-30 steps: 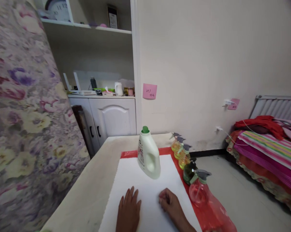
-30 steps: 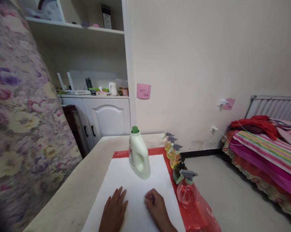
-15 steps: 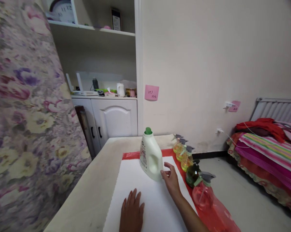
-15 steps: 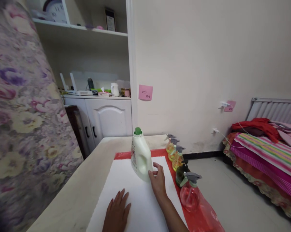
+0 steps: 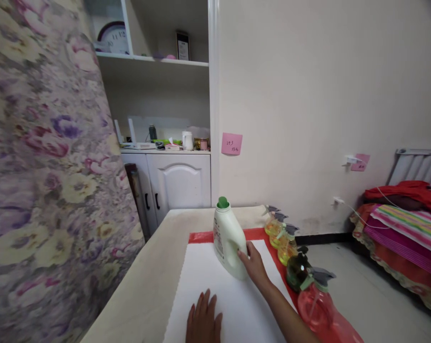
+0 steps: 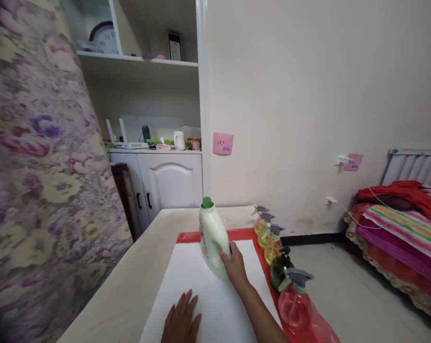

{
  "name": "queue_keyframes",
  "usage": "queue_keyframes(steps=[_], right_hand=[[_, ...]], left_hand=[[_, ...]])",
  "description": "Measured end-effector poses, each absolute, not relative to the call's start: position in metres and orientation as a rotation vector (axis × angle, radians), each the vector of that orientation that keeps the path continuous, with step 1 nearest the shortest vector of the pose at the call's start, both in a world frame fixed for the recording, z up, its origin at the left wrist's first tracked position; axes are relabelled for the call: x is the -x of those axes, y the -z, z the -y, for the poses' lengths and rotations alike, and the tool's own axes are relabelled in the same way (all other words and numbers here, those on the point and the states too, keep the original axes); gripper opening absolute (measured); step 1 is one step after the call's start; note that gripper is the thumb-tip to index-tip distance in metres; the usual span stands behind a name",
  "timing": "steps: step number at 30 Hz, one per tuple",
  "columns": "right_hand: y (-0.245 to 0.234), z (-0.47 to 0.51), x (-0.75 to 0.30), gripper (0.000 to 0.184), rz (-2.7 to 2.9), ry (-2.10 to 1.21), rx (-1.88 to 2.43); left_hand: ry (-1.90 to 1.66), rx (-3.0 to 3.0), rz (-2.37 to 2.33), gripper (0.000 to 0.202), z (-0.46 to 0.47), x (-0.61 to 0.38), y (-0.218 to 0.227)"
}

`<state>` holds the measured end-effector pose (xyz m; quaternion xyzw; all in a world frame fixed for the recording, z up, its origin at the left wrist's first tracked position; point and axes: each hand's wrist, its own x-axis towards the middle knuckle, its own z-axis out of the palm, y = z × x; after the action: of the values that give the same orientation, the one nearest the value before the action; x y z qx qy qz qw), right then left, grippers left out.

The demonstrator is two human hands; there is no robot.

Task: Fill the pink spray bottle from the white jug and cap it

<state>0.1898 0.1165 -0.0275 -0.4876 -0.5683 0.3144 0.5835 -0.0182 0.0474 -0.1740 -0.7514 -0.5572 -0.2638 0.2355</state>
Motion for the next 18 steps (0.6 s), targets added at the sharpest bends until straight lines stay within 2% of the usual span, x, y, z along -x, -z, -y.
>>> queue_keyframes(steps=[8,18], right_hand=[[-0.001,-0.122,-0.166,0.021,1.403,-0.966,0.902],[-0.008,-0.071,-0.149,0.023,1.207,-0.941,0.959]], left_hand=[[0.712,2.089,1.474,0.037,-0.051,0.028,0.177],[0.677,2.040,1.474,0.036,-0.049,0.025,0.174]])
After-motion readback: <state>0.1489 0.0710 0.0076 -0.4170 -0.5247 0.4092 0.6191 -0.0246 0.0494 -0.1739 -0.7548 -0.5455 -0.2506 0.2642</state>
